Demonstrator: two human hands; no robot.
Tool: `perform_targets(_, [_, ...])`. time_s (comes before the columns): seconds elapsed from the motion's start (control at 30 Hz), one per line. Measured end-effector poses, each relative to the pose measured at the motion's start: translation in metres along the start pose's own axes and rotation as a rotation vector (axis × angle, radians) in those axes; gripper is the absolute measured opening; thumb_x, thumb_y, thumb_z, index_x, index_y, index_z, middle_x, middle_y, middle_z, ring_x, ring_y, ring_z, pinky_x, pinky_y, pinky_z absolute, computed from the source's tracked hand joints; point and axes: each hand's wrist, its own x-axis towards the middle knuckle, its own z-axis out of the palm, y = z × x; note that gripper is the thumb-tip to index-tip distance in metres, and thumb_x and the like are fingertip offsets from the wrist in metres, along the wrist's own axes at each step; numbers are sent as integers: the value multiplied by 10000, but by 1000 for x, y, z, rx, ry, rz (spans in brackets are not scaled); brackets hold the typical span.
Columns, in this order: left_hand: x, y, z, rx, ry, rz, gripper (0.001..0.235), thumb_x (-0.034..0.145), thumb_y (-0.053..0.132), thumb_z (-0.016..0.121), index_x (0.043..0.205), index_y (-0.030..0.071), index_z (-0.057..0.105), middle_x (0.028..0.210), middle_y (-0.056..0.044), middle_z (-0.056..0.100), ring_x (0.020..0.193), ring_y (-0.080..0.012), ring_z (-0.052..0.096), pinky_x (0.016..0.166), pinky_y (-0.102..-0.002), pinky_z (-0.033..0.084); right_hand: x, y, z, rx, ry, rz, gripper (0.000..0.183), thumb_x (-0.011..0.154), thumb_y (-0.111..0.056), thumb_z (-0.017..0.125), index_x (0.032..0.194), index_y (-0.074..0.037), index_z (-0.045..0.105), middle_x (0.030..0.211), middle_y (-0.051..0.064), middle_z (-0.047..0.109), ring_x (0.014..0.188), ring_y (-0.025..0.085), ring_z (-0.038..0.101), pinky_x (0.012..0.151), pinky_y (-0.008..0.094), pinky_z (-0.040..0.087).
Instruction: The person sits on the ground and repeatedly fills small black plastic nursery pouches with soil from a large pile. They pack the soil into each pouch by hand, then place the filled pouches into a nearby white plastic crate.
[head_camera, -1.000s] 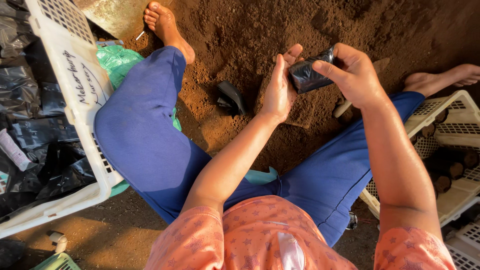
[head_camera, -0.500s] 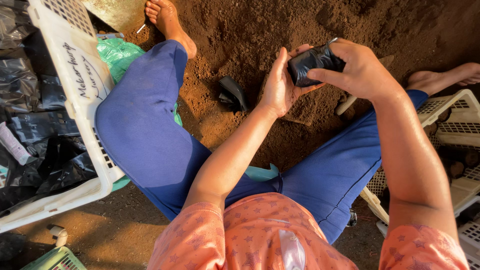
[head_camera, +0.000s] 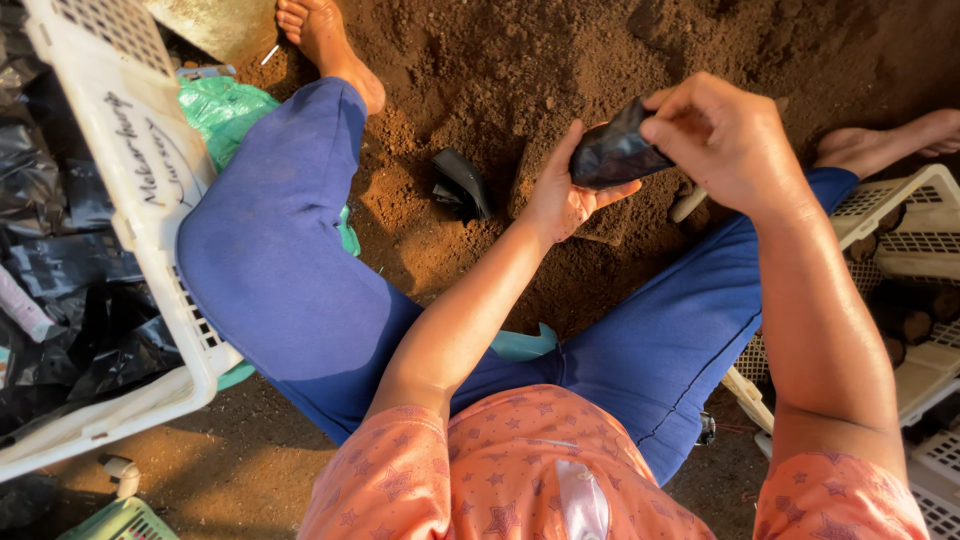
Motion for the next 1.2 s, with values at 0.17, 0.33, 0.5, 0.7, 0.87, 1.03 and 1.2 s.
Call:
perform_targets(0.17, [1,-14,-18,-126,-61,-124,614,1080,553,474,1303,-4,605,1224,-179,690,1118,-278,708,1003,-513,576,-3,9,-5,-348,59,10,276,952,-45,828,1152,-4,642,1142,131,665,962,180,731,774,294,600])
perform_targets(0.33, [0,-30,-32,-117,-97,-153,635,1138,574,472,1309,-17,629,1221,-196,687,1020,-277,694,1067,-526,564,-15,4,-4,-389,112,-76,230,966,-70,788,1168,-26,688,1156,131,637,999,254,704,793,357,578])
perform_targets(0.5, [-1,-55,-34,-138,-97,-288,639,1101,600,427,1314,17,577,1195,-193,682,1125,-301,683,1014,-532,554,-55,-1,6,-708,-81,-199,268,756,-270,866,886,-68,746,1026,99,693,928,336,656,839,505,515])
perform_targets(0.7, [-18,-88,-46,1181,-123,111,601,1143,504,212,1398,82,555,1335,-103,676,1312,-251,648,1185,-448,470,-112,22,5,-412,33,72,156,938,-87,767,974,10,650,1028,145,657,881,339,653,749,405,529])
perform_targets(0.87, [3,-57,-75,1832,-606,373,407,1108,339,434,1437,116,522,1568,-87,504,1443,-337,506,1209,-444,368,-139,52,13,-302,55,257,142,928,-58,752,948,28,641,979,153,632,760,316,627,629,379,498])
perform_targets(1.03, [68,-14,-71,2071,-549,-265,448,1051,278,422,1492,220,474,1449,-80,616,1226,-290,648,1063,-443,495,-124,83,22,-216,73,183,138,939,-57,749,964,19,636,954,138,611,771,300,610,675,373,501])
perform_targets(1.2, [137,36,-59,1824,-274,95,425,1119,399,363,1402,147,556,1216,-105,749,1022,-272,736,881,-438,560,-67,108,52,-488,42,-211,149,873,-154,795,920,-79,675,995,92,663,861,307,670,754,409,550])
